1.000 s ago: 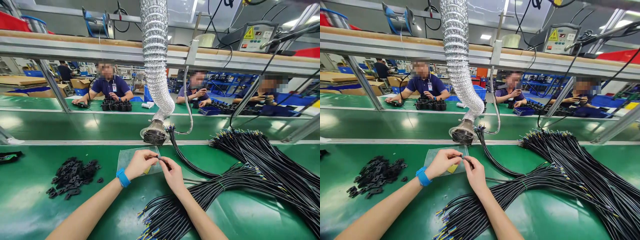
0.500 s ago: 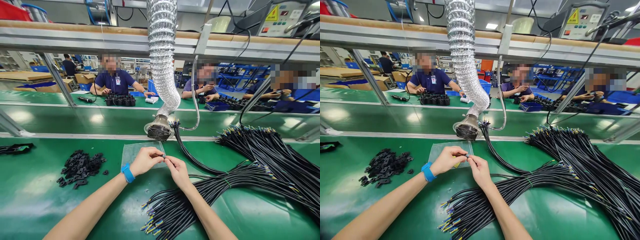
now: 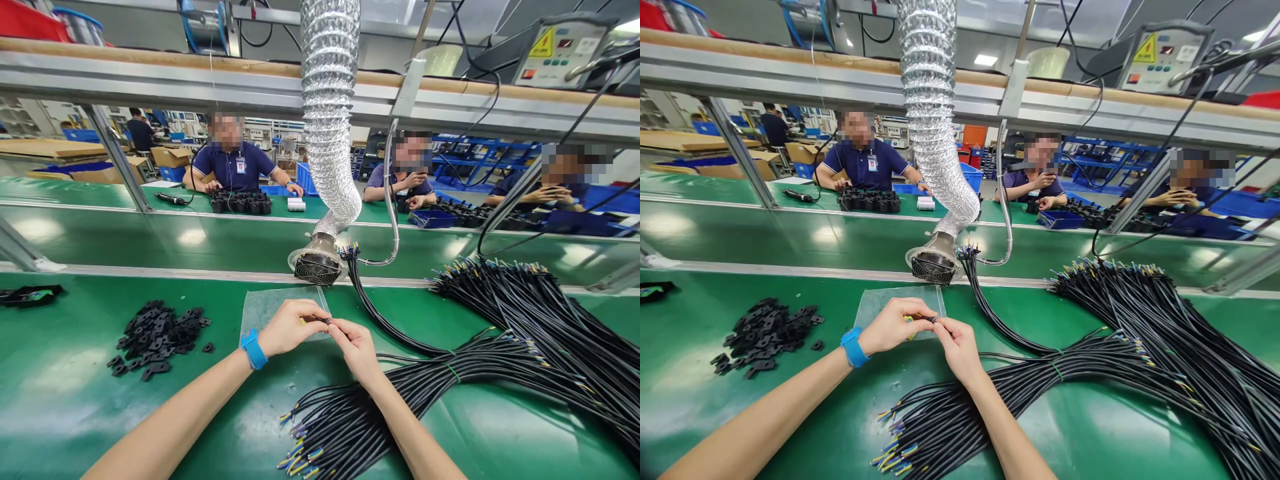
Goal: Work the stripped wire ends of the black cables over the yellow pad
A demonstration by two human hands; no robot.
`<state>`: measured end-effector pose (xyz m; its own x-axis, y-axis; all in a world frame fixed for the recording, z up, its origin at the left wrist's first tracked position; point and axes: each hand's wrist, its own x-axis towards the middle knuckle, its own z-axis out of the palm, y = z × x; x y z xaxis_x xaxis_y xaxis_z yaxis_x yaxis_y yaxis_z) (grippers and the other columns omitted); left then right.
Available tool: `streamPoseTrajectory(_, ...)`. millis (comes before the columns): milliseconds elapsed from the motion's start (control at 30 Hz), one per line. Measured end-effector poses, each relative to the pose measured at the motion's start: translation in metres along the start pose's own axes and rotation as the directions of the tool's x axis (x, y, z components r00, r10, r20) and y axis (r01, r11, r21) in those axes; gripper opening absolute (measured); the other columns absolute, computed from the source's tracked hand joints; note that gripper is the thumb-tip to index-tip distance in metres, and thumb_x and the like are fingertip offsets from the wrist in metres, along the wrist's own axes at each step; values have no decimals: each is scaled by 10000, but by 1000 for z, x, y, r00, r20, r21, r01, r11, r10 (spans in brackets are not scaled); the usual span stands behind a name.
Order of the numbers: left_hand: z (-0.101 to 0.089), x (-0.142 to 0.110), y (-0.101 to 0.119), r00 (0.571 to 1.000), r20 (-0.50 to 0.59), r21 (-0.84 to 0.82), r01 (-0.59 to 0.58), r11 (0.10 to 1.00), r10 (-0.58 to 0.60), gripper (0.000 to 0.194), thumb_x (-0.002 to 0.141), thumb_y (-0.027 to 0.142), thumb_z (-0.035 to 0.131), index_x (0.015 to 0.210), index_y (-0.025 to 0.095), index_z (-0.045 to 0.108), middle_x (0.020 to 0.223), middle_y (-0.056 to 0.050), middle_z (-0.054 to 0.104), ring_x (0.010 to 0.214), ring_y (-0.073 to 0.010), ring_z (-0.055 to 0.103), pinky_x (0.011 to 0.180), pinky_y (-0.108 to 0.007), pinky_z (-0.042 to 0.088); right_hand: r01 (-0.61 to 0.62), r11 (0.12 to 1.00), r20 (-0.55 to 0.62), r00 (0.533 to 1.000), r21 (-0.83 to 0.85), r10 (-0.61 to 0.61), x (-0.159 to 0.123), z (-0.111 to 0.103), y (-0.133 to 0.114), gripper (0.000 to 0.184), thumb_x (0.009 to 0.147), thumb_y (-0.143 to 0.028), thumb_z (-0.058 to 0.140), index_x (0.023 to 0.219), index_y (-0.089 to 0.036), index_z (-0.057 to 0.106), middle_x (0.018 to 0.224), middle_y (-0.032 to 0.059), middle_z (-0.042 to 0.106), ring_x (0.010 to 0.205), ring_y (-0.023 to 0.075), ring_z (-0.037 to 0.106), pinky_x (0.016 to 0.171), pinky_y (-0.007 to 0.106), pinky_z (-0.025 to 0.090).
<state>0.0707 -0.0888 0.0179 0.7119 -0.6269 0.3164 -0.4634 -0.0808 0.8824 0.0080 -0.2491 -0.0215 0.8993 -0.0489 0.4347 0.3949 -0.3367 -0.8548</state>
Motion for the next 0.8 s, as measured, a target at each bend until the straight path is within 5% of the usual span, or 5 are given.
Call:
streamPoseTrajectory(167,-4,3,0,1000,15,-60,15,998,-14,214,770,263,706,953,155,729,903,-64,697,798,-158,631,749,-275,496,98,986,-118,986,-137,-114,-1,3,2,289,906,-383,526,847,-177,720,773,68,697,709,189,647,648,283,532)
streamPoseTrajectory(300,-9,5,0,996,15,-199,88,976,-87,688,693,294,781,1321,197,517,1050,-63,648,752,-119,600,741,-280,501,193,939,-124,964,-286,-236,-3,6,-1,254,931,-331,504,915,-167,698,694,42,630,579,139,557,538,244,456)
streamPoseTrajectory(467,-11,5,0,988,26,-210,155,965,-153,491,744,315,715,1178,124,587,867,-37,636,718,-120,576,700,-274,485,239,906,-86,955,-351,-285,-2,7,-3,267,954,-311,470,912,-164,689,652,22,579,541,120,503,513,237,401)
streamPoseTrajectory(667,-11,4,5,997,65,-130,49,990,-41,475,743,175,639,1216,156,599,1043,-77,676,951,-170,617,923,-363,487,192,924,-84,969,-330,-231,-2,8,0,314,969,-325,426,886,-169,686,719,54,637,622,144,574,586,252,438)
streamPoseTrajectory(800,-21,2,16,996,-86,39,-20,999,24,537,789,240,625,1316,196,537,1243,-98,612,1071,-196,596,979,-379,475,113,937,-230,953,-331,-196,6,-1,-7,317,963,-344,451,838,-167,682,676,31,596,599,135,530,569,243,414)
